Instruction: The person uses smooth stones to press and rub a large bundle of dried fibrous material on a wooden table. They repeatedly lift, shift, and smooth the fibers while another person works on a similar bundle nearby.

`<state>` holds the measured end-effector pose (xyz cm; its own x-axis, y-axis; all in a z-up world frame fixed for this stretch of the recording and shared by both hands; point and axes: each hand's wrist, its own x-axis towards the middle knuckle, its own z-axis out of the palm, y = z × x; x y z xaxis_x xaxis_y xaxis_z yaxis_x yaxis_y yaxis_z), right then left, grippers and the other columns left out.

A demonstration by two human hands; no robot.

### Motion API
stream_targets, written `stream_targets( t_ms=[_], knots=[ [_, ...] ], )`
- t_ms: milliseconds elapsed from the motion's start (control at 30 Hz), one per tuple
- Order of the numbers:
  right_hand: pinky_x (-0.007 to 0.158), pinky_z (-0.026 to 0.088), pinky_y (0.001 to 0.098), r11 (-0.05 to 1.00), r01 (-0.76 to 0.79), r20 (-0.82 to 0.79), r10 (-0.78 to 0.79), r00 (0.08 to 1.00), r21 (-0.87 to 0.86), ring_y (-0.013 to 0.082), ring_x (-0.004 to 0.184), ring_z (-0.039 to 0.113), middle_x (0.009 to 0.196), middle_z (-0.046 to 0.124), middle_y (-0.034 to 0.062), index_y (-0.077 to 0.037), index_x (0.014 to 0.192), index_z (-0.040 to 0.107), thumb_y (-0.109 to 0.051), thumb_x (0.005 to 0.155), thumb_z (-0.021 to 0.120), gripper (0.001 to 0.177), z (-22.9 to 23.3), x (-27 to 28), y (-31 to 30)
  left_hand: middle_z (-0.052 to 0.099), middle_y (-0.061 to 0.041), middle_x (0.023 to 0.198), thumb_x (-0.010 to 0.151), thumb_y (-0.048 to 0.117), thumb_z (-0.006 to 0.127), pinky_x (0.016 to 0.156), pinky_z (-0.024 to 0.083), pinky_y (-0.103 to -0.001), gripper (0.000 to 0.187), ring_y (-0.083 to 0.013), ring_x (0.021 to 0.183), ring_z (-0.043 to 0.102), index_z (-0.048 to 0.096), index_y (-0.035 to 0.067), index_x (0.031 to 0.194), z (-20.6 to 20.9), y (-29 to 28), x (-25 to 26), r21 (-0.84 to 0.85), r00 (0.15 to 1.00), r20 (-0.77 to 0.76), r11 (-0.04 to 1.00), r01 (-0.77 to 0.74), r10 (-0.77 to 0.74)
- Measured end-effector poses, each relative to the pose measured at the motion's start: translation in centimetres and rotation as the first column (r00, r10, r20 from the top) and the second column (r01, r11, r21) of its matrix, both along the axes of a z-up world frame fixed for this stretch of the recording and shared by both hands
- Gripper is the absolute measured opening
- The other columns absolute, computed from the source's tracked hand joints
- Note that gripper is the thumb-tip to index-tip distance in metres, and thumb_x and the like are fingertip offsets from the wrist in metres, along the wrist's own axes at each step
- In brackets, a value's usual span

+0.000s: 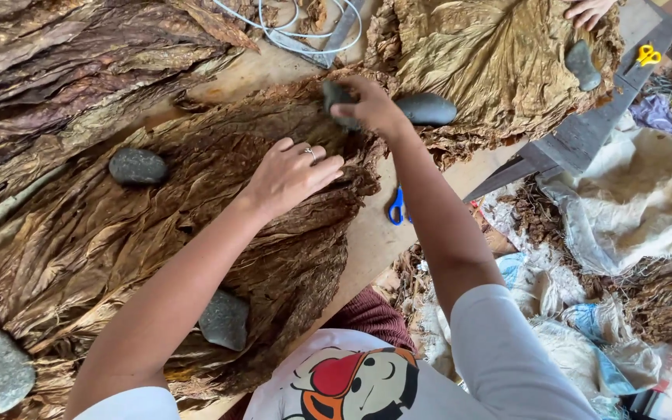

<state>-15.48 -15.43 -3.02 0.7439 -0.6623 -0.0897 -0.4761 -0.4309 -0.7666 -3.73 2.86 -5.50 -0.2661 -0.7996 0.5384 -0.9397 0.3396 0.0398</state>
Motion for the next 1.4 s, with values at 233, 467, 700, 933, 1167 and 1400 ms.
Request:
stream_targets(
  t_ms=[233,467,700,933,1167,1400],
  knots=[
    [0.089,0.044,0.0341,0.826,-0.171,0.718,-0.34,0.608,0.537,0.0193,0.091,0.058,0.1,0.062,0.0059,-0.008,0.12,0.055,-0.015,0.08,0.076,0.045,1.5,-3.6,-1.7,0.065,-0.001,0.065,0.096,0.011,0.065,0.038,0.036,-0.017,0.001,-0.0064,0.043,0.05,0.065,0.011,0.095,1.6,-3.8,1.7,-0.191,0.986,-0.167,0.982,-0.011,-0.022],
    [0.106,0.035,0.0528,0.946,-0.28,0.733,0.073,0.677,0.164,0.0365,0.114,0.051,0.114,0.051,0.0212,-0.004,0.137,0.043,-0.017,0.089,0.07,0.057,3.0,-4.2,7.9,0.069,-0.006,0.085,0.1,0.027,0.056,0.068,0.051,-0.043,0.008,-0.0336,0.082,0.067,0.062,0.024,0.104,0.3,-5.7,4.8,0.148,0.813,-0.55,0.98,-0.131,0.191],
    [0.102,0.039,0.053,0.935,-0.182,0.363,0.29,0.885,-0.304,0.0506,0.112,0.046,0.115,0.036,0.0217,-0.008,0.143,0.039,-0.011,0.082,0.073,0.07,-4.8,-1.0,10.9,0.066,-0.02,0.089,0.099,0.02,0.053,0.075,0.05,-0.053,0.009,-0.0431,0.088,0.063,0.058,0.014,0.103,2.7,-4.8,4.6,0.269,0.83,-0.484,0.95,-0.161,0.278],
    [0.109,0.03,0.0492,0.912,-0.147,0.034,0.172,0.984,-0.383,0.0437,0.12,0.039,0.123,0.033,0.0206,-0.008,0.147,0.032,-0.019,0.085,0.069,0.073,-3.9,-0.9,12.8,0.058,-0.011,0.082,0.087,0.053,0.057,0.082,0.045,-0.044,0.041,-0.0294,0.087,0.055,0.056,0.012,0.086,3.5,-7.9,3.4,0.74,0.694,-0.498,0.673,0.026,0.521],
    [0.107,0.029,0.0471,0.765,-0.152,-0.052,0.154,0.987,-0.626,0.0412,0.126,0.034,0.122,0.042,0.0269,0.0,0.138,0.043,-0.016,0.086,0.066,0.059,-2.7,-0.9,13.7,0.069,-0.011,0.081,0.081,0.022,0.07,0.072,0.049,-0.04,0.011,-0.0332,0.085,0.066,0.072,0.014,0.087,0.5,-10.9,2.7,0.433,0.793,-0.559,0.901,0.03,0.242],
    [0.108,0.029,0.0515,0.758,-0.068,-0.006,0.084,0.996,-0.649,0.0422,0.128,0.036,0.127,0.043,0.0348,0.001,0.133,0.05,-0.014,0.09,0.063,0.047,-3.3,0.1,9.8,0.064,-0.011,0.091,0.081,0.034,0.071,0.079,0.048,-0.046,0.018,-0.0364,0.096,0.061,0.071,0.025,0.096,3.9,-10.4,2.4,0.341,0.773,-0.601,0.94,0.017,0.204]
  ],
)
